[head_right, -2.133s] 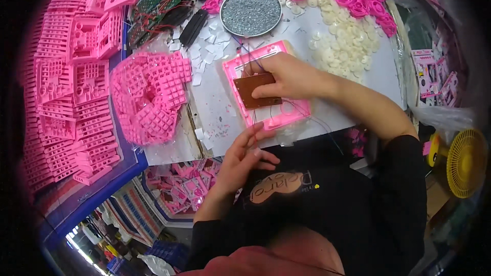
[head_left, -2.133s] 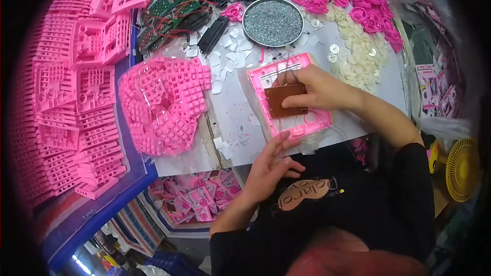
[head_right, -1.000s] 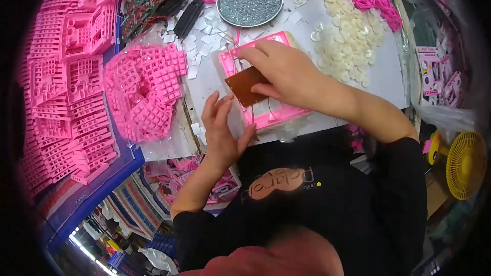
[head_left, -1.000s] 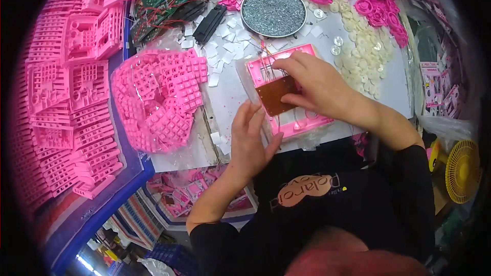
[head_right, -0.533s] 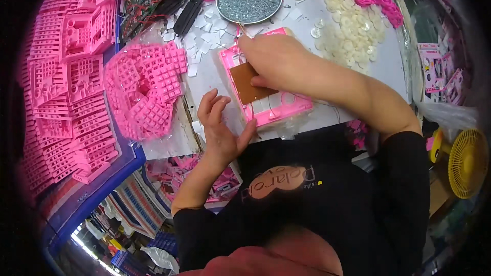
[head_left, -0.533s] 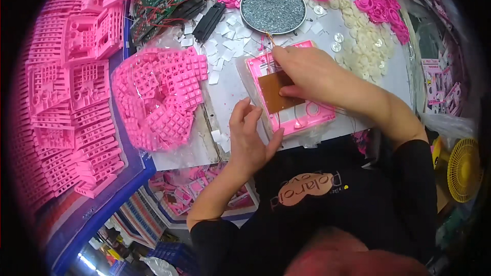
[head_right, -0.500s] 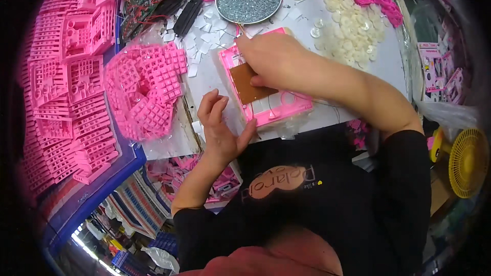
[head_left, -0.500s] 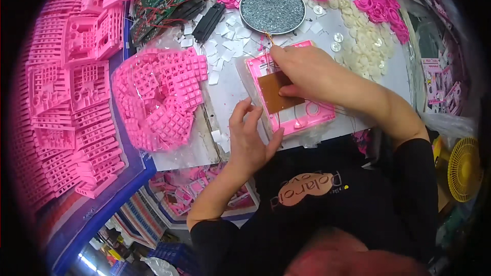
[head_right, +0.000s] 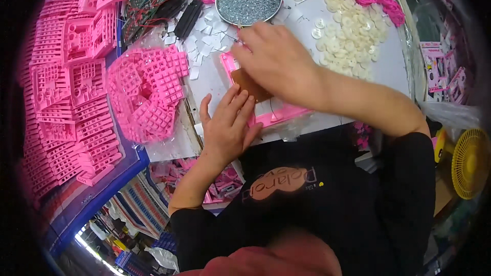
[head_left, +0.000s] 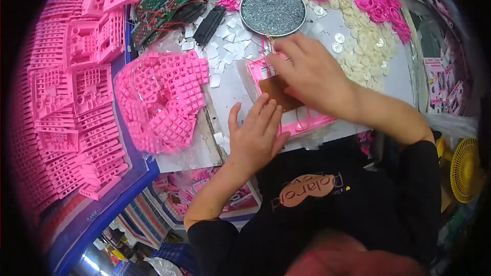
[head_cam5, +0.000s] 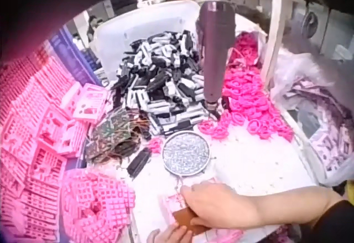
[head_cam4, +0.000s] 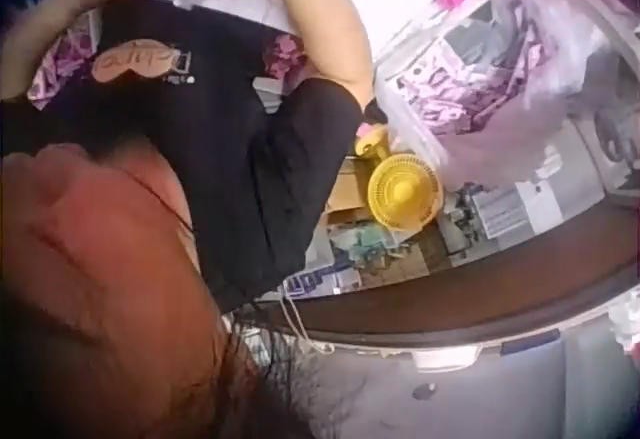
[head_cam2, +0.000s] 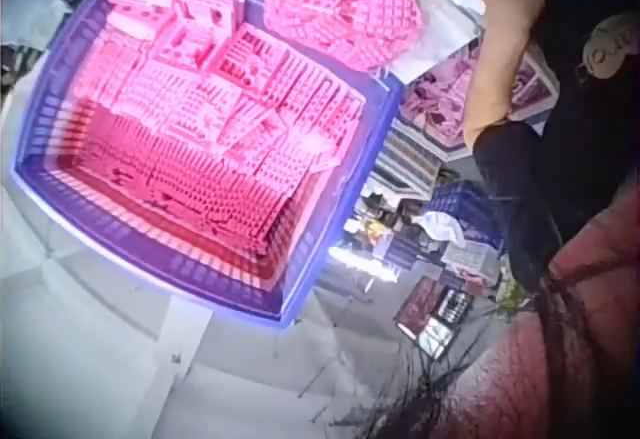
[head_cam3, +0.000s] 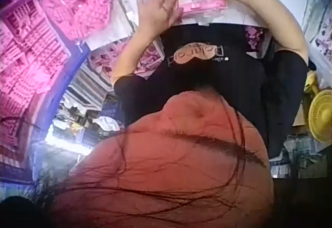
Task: Assembling pink plastic electronic toys using a glue gun to attach internal components and decorations.
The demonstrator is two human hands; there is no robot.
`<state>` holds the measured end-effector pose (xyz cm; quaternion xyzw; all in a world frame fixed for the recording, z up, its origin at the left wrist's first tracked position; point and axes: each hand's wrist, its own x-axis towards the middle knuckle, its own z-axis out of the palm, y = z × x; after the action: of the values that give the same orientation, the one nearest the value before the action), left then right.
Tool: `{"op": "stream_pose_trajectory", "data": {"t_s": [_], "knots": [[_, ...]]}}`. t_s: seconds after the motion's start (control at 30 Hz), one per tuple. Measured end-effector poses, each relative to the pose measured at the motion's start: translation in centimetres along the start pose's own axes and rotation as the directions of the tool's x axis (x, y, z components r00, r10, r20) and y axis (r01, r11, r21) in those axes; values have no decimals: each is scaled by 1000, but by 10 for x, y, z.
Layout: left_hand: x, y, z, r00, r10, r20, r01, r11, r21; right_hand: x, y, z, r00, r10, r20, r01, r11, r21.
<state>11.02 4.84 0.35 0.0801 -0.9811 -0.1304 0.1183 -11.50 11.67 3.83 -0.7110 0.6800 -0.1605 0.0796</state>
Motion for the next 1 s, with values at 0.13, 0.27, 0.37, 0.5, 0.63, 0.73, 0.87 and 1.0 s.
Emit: {"op": "stream_pose_trajectory", "data": {"t_s": [0.13,0.27,0.37,0.5,0.63,0.73,0.87,1.0], "knots": [[5,9,-4,998,-19,60,15,997,78,-41,-20,26,975,-223,3,223,970,-96],[14,13,-12,994,-42,99,36,998,57,-52,-27,26,975,-208,80,219,962,-164],[43,4,-40,954,-77,290,110,989,-100,-49,-19,21,968,-226,104,239,962,-129],[125,-48,-30,924,-360,130,383,860,-338,-49,-25,19,967,-229,110,249,940,-235],[189,-90,19,971,-152,-183,170,982,84,-47,-28,23,966,-252,61,259,942,-211],[207,-94,30,990,-108,-87,120,983,137,-53,-25,28,975,-222,25,224,962,-154],[215,-97,28,967,-146,-210,181,971,157,-55,-29,28,975,-211,65,219,960,-172],[223,-103,28,961,-154,-229,202,959,200,-54,-31,27,974,-211,87,223,958,-182]]}}
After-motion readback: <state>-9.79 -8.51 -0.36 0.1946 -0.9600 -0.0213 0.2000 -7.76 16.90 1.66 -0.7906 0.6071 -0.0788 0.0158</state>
